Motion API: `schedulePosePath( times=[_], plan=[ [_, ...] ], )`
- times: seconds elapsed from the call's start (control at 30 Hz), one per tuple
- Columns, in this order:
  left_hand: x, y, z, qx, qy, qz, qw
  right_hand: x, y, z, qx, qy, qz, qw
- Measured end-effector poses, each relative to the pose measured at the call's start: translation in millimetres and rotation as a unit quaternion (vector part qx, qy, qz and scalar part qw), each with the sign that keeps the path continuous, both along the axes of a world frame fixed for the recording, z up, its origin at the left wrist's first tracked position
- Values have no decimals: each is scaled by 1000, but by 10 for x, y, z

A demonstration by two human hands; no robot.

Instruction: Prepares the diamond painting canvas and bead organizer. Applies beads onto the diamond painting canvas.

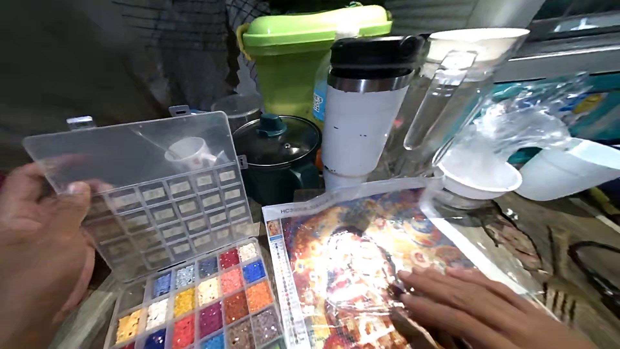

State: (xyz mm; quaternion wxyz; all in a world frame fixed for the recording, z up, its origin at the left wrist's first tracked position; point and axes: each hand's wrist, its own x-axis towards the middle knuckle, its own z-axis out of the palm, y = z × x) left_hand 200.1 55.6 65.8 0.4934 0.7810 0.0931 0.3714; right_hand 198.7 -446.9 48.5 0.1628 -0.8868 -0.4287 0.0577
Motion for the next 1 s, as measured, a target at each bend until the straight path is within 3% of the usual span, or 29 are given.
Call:
schedulePosePath(
  times=[0.47, 0.7, 0.77, 0.87, 1.0],
  plan=[
    [57, 142, -103, 2, -45, -10, 999, 75, -78, -213, 4, 21, 8, 1000],
    [22, 240, -35, -33, -51, -33, 998, 90, -82, -256, 3, 19, 13, 1000],
    [-47, 205, 97, -30, -4, -23, 999, 96, -81, -267, 3, 19, 9, 1000],
    [-273, 142, 380, 46, 95, -26, 994, 96, -78, -277, 4, 20, 8, 1000],
    [-620, 4, 634, 176, 110, -61, 976, 49, 56, -148, 22, 31, -9, 999]
  ],
)
